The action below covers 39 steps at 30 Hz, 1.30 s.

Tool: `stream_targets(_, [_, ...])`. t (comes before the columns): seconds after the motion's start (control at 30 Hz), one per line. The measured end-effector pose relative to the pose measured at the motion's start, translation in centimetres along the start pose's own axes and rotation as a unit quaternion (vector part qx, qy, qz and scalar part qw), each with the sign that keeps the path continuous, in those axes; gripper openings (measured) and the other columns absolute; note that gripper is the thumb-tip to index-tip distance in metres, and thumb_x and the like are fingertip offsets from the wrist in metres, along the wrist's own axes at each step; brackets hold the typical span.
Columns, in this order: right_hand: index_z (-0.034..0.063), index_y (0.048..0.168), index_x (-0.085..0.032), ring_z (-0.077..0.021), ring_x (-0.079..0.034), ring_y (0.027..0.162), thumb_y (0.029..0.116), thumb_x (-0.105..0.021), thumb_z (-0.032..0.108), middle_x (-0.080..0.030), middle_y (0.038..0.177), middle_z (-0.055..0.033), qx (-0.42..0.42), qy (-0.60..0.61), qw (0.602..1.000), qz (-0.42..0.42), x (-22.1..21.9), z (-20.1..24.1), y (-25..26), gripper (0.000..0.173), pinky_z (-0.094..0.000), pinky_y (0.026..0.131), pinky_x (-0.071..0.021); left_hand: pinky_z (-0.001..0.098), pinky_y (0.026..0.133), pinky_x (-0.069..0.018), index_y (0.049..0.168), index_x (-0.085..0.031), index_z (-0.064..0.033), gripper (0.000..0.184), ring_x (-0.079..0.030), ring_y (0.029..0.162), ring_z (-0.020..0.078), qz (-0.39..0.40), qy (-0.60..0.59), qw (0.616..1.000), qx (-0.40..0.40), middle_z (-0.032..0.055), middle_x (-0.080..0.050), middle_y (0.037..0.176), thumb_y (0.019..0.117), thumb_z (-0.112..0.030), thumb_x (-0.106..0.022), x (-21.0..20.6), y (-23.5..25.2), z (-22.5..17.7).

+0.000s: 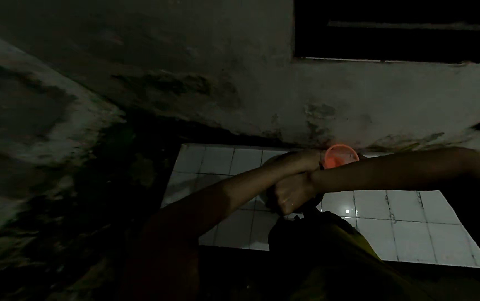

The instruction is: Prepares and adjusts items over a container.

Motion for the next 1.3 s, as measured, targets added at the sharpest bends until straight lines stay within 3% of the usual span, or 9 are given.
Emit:
stream_targets(0.2, [-0.0016,0.094,-0.074,-0.0331,-0.07,0.088,0.0986,-0.062,0.012,-0.072,0.09,-0.0158,0.022,-0.009,1.0,-0.001,-0.5,-0.7,0.2,0.019,-0.0481,0.078,-0.0552,0.0554,0.098,-0.0464,0.115,-0.063,0.0128,0.035,-0.061,0.113,0.0379,0.002,-0.041,0.999,0.036,0.0283,-0.063,0.12,0.1068,-0.019,-0.051,-0.3,1.5,2.0])
stream_targets(0.37, [0.0036,0.087,-0.075,-0.0293,-0.072,0.086,0.0903,-0.069,0.011,-0.073,0.089,-0.0127,0.026,-0.036,0.963,-0.265,2.1,-3.7,-2.5,0.011,-0.0451,0.075,-0.0596,0.0259,0.084,-0.0475,0.124,-0.061,-0.0067,0.04,-0.056,0.09,0.0039,-0.048,-0.367,0.928,-0.054,0.0,-0.062,0.106,0.1108,-0.038,-0.039,0.0,2.6,8.5])
stream_targets(0.43, [0.0017,0.08,-0.072,-0.0261,-0.07,0.077,0.0887,-0.069,0.013,-0.07,0.083,-0.0131,-0.11,-0.035,0.921,-0.373,4.0,-5.7,-4.4,0.014,-0.0424,0.067,-0.0588,0.0201,0.09,-0.0527,0.138,-0.055,-0.0093,0.038,-0.064,0.101,0.001,-0.132,-0.553,0.814,-0.12,-0.0007,-0.067,0.118,0.1115,-0.029,-0.038,-1.3,2.3,12.4])
stream_targets(0.47, [-0.0025,0.089,-0.072,-0.028,-0.07,0.079,0.0937,-0.066,0.014,-0.07,0.087,-0.0159,-0.222,-0.001,0.895,-0.386,4.6,-7.1,-5.6,0.018,-0.0444,0.069,-0.0591,0.0215,0.079,-0.055,0.126,-0.057,-0.0079,0.031,-0.065,0.09,0.005,-0.214,-0.615,0.755,-0.077,0.0019,-0.067,0.105,0.1117,-0.028,-0.038,-2.1,2.5,13.9])
stream_targets(0.6, [-0.0062,0.14,-0.049,-0.0398,-0.062,0.112,0.1136,-0.034,0.026,-0.061,0.125,-0.0299,-0.527,0.347,0.686,-0.363,2.5,-13.2,-10.4,0.044,-0.055,0.096,-0.0491,0.0475,0.103,-0.044,0.142,-0.045,0.0099,0.042,-0.053,0.124,0.037,-0.486,-0.611,0.623,0.057,0.0307,-0.05,0.14,0.1106,-0.018,-0.042,-4.8,1.5,15.2])
stream_targets(0.67, [-0.0027,0.148,-0.043,-0.0339,-0.056,0.123,0.1141,-0.031,0.027,-0.055,0.139,-0.027,-0.545,0.46,0.59,-0.379,0.5,-13.7,-11.3,0.047,-0.049,0.104,-0.0449,0.0411,0.098,-0.0488,0.135,-0.049,0.0138,0.039,-0.059,0.114,0.0308,-0.546,-0.537,0.643,0.02,0.0301,-0.058,0.129,0.1084,-0.015,-0.044,-5.6,-0.3,12.6])
stream_targets(0.83, [-0.005,0.132,-0.053,-0.0114,-0.061,0.092,0.1125,-0.034,0.016,-0.062,0.108,-0.0106,-0.478,0.575,0.524,-0.407,-1.4,-11.6,-11.1,0.035,-0.0278,0.082,-0.0533,0.033,0.08,-0.0539,0.129,-0.058,0.0074,0.046,-0.063,0.091,0.0184,-0.481,-0.525,0.702,-0.018,0.0191,-0.063,0.113,0.1027,-0.031,-0.061,-5.8,-0.7,9.4])
stream_targets(1.07, [-0.0052,0.111,-0.064,-0.0063,-0.066,0.081,0.0985,-0.063,0.008,-0.067,0.093,-0.0043,-0.424,0.487,0.651,-0.398,-1.1,-9.6,-11.1,0.018,-0.0253,0.077,-0.0579,0.0266,0.089,-0.055,0.118,-0.068,0.0065,0.025,-0.067,0.097,0.0114,-0.528,-0.534,0.66,-0.042,0.0154,-0.07,0.111,0.0989,-0.01,-0.065,-6.5,-0.9,11.9])
stream_targets(1.3, [-0.0076,0.108,-0.067,-0.0079,-0.061,0.091,0.1041,-0.056,0.013,-0.068,0.1,-0.0112,-0.456,0.319,0.728,-0.402,1.5,-8.7,-12.4,0.024,-0.0257,0.087,-0.0507,0.0262,0.085,-0.0584,0.117,-0.062,0.0158,0.025,-0.069,0.087,0.0089,-0.504,-0.624,0.591,-0.084,0.0147,-0.069,0.102,0.1048,0.0,-0.045,-5.6,-2.7,10.9])
Point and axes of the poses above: each hand's wrist, its own y-axis towards the middle knuckle, its own x-axis out of the back of the hand, z = x × y, the point moved 7 cm from there along y, towards the middle knuckle
